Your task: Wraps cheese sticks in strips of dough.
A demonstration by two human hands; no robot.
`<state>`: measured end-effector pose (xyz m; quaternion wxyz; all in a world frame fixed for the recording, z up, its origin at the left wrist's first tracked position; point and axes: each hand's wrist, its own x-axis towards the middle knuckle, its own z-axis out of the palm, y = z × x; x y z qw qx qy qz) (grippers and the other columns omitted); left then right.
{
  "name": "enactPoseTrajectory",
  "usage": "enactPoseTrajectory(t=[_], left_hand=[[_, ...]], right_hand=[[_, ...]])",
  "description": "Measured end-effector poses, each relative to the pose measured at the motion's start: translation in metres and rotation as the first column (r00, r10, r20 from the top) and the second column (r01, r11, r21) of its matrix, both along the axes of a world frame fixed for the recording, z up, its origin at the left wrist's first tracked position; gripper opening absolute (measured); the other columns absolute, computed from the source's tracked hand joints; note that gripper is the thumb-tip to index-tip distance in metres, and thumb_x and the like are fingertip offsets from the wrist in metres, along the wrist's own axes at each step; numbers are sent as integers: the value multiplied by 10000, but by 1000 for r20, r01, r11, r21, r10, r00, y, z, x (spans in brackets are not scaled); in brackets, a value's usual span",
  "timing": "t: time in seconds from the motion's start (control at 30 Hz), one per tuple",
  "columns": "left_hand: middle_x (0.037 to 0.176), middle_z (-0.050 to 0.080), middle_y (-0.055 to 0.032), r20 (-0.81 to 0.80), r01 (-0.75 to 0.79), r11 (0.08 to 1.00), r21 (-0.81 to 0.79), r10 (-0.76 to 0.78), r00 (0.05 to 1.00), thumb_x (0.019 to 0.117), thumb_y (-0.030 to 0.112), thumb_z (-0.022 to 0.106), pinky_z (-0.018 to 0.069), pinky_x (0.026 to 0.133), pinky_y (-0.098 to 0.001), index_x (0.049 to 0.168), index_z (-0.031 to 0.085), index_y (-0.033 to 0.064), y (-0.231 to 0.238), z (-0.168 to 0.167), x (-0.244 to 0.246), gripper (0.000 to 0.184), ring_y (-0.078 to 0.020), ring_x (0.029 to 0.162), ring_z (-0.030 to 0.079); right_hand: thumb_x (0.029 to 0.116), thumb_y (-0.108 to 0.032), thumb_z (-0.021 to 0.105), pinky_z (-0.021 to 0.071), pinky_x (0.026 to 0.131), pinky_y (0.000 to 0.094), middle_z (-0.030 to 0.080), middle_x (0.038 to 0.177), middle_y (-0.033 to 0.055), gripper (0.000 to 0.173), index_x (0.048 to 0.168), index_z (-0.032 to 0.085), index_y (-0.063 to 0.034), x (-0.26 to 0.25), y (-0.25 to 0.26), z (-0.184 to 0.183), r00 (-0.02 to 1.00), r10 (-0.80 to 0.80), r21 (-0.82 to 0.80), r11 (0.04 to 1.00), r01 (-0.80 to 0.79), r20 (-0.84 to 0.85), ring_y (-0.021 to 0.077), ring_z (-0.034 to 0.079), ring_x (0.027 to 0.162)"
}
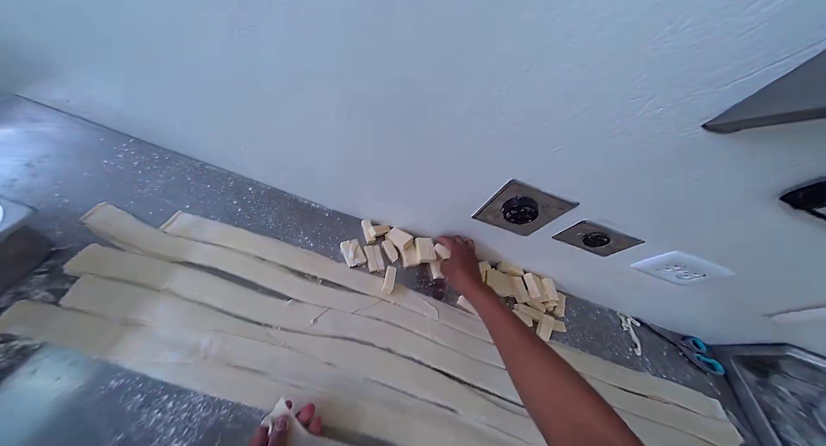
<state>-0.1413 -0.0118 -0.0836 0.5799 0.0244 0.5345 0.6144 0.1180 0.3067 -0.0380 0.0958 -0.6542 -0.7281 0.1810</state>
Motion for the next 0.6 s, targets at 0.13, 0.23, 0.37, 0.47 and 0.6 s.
enactPoseTrajectory(t=[0.13, 0.23, 0.37, 0.47, 0.6], left_hand=[[960, 766, -76, -82, -133, 983, -127, 124, 989, 1119, 107, 300, 644, 768, -320, 1242, 489, -24, 6, 14, 0, 261, -175, 860, 768], [1037, 752, -117, -128, -98, 986, -132, 81, 988, 1112, 99, 348, 608, 838, -309, 1215, 529, -57, 3, 8, -16, 260, -165, 963, 741], [1008, 755, -126, -110, -110, 980, -164, 93, 990, 1096, 91, 418, 606, 810, -303, 1159, 564, -46, -1, 3, -25, 210, -174, 921, 746], [1024, 738, -139, -99, -100, 983, -151, 85, 991, 1099, 85, 405, 603, 816, -314, 1177, 545, -57, -7, 2, -25, 214, -183, 914, 738], [1028, 723, -126, -143, -104, 983, -151, 82, 986, 1098, 92, 411, 596, 819, -312, 1187, 539, -59, -12, 2, -29, 217, -163, 902, 724]], right_hand=[[922, 35, 626, 424, 1026, 652, 637, 1236, 317, 348, 1266, 674, 52, -4, -51, 8, 987, 13, 155, 988, 13, -161, 525, 553, 1201], [942, -14, 630, 554, 850, 518, 636, 1173, 250, 305, 1239, 650, 50, -36, -141, 12, 932, 133, 131, 987, -93, -337, 365, 648, 995], [846, -42, 684, 602, 756, 381, 682, 1001, 127, 265, 1107, 722, -7, -97, -259, -12, 790, 292, 84, 952, -295, -539, 211, 685, 871], [905, -59, 652, 597, 839, 378, 703, 1042, 161, 276, 1166, 715, 4, -132, -293, -22, 779, 286, -20, 934, -357, -558, 251, 700, 935], [940, -49, 618, 560, 928, 431, 699, 1103, 200, 366, 1297, 641, 28, -152, -303, -35, 821, 314, -84, 914, -398, -477, 330, 684, 1030]])
